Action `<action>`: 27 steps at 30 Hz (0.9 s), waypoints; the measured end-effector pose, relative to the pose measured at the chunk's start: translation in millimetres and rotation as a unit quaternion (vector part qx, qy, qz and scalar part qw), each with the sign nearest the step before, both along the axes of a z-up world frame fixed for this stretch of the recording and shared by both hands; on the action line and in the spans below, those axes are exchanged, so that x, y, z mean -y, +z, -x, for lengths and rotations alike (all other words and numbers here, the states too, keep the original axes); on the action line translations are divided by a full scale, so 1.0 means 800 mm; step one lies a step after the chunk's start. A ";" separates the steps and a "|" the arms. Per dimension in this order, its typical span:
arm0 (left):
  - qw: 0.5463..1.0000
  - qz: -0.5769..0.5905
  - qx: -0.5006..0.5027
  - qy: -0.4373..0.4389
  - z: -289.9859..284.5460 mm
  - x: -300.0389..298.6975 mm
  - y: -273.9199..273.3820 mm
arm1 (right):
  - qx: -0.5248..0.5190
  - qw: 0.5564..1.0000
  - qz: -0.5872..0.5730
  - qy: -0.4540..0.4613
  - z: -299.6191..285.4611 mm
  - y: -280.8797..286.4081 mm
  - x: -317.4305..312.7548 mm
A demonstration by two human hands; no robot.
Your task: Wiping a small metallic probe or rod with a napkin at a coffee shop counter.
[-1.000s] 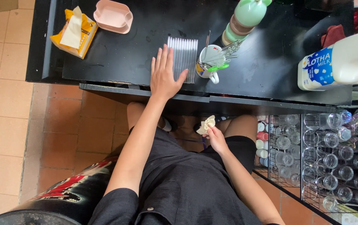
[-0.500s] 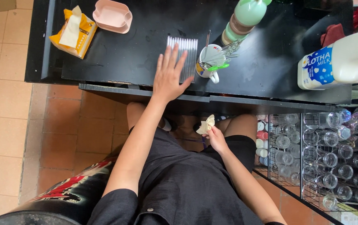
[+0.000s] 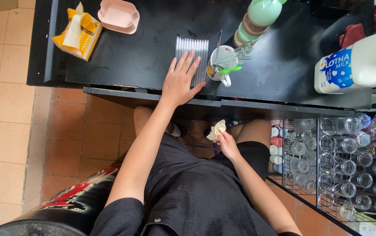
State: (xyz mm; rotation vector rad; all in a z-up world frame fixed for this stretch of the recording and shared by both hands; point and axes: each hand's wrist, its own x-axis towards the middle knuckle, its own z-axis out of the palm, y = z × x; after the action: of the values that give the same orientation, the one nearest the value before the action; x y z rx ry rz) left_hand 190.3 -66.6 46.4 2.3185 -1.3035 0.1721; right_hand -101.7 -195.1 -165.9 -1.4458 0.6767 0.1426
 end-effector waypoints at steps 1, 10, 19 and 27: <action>1.000 -0.002 -0.001 0.000 0.000 0.000 0.000 | -0.001 1.000 -0.001 -0.002 0.000 0.000 0.000; 0.988 0.147 -0.040 0.030 0.001 -0.006 -0.001 | 0.010 0.999 0.039 -0.029 -0.001 0.009 0.001; 0.960 0.278 0.022 -0.005 0.045 0.037 0.182 | 0.042 0.992 0.051 -0.107 0.006 -0.012 0.010; 0.990 0.110 0.042 -0.075 0.041 0.066 0.143 | 0.058 0.991 0.010 -0.120 0.005 -0.008 0.010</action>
State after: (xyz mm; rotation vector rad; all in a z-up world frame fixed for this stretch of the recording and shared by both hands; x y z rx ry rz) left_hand 157.2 -119.1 161.1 2.0404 -1.4175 0.3494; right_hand -105.5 -202.7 -172.1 -1.3676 0.7514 -0.1356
